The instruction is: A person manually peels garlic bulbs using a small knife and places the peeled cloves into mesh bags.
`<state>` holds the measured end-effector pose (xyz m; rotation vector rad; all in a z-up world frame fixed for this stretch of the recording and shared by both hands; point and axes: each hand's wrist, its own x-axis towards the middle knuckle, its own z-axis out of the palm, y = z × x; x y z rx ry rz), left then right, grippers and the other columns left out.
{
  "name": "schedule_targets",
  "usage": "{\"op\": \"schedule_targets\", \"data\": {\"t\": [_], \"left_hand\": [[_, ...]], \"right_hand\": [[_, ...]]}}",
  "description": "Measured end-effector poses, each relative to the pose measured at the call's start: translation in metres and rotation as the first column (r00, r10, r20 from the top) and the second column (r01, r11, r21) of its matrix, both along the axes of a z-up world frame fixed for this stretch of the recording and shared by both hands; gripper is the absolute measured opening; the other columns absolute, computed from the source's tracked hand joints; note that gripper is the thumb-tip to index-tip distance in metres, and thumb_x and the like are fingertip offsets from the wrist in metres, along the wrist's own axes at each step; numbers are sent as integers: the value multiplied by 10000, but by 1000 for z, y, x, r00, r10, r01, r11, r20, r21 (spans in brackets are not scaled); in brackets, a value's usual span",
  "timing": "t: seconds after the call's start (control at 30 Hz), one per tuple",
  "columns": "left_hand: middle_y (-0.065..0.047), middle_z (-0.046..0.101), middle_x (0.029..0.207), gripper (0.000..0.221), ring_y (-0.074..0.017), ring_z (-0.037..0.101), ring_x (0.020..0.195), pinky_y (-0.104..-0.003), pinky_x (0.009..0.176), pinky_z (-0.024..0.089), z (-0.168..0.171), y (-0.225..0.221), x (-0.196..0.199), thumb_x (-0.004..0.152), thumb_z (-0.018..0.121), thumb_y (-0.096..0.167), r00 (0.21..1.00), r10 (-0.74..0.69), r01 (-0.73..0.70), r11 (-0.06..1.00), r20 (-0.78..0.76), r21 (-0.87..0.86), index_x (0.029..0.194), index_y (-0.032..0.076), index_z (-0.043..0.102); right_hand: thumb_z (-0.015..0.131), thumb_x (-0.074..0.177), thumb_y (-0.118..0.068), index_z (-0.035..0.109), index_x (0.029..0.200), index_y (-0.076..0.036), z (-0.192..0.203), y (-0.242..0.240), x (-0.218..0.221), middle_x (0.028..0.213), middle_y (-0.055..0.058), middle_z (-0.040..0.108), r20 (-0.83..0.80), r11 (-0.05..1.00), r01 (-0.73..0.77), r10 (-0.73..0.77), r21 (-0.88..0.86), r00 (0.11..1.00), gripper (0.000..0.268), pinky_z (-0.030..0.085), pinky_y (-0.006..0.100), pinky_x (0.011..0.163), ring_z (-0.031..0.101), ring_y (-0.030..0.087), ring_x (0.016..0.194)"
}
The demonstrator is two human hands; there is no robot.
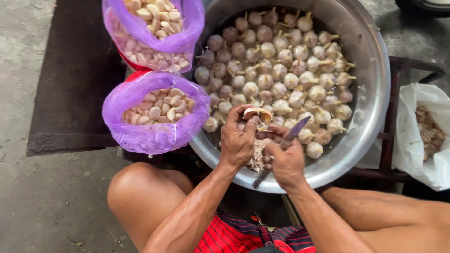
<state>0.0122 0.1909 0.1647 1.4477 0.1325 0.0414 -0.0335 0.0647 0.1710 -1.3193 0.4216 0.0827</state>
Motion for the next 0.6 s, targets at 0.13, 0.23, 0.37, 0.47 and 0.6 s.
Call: {"op": "schedule_targets", "data": {"t": [0.13, 0.23, 0.37, 0.47, 0.6], "left_hand": [[-214, 753, 952, 337, -284, 757, 859, -399, 728, 648, 22, 3, 2, 991, 690, 186, 991, -86, 71, 988, 103, 140, 1277, 17, 632], [-231, 758, 930, 298, -307, 766, 854, -409, 749, 656, 21, 2, 3, 1018, 645, 186, 980, -130, 92, 967, 149, 236, 1221, -32, 656], [-190, 709, 927, 313, -360, 744, 877, -450, 721, 623, 4, -1, 1, 1019, 640, 290, 960, -139, 32, 917, 244, 397, 1187, 26, 656], [-162, 693, 887, 297, -404, 731, 836, -511, 695, 599, 10, 0, 0, 1037, 590, 361, 945, -216, 56, 847, 245, 529, 1148, 92, 646], [-128, 691, 807, 244, -394, 734, 794, -515, 677, 590, -9, -4, -2, 1059, 516, 384, 929, -313, 121, 760, 197, 639, 1119, 166, 607]], "right_hand": [[639, 999, -310, 488, 1402, -2, 16, -20, 18, 1056, 245, 644, 98, 879, -137, 203, -458, 974, 529, 619, 382, 677, 639, 274, 844], [686, 1013, -126, 691, 1167, 1, 6, -22, 29, 798, 87, 668, 185, 925, -65, 143, -375, 972, 199, 486, 221, 441, 611, 100, 557], [745, 970, -170, 738, 1179, -36, 21, -18, 29, 877, 88, 771, 100, 848, -100, 177, -521, 979, 248, 584, 271, 698, 673, 103, 762], [739, 969, -190, 746, 1156, -50, 14, -25, 22, 813, 77, 752, 33, 832, -140, 186, -536, 982, 234, 570, 282, 663, 653, 109, 737], [698, 982, -179, 731, 1141, -28, 11, -29, 22, 812, 64, 736, -10, 885, -175, 190, -432, 982, 222, 568, 291, 657, 651, 124, 749]]}}
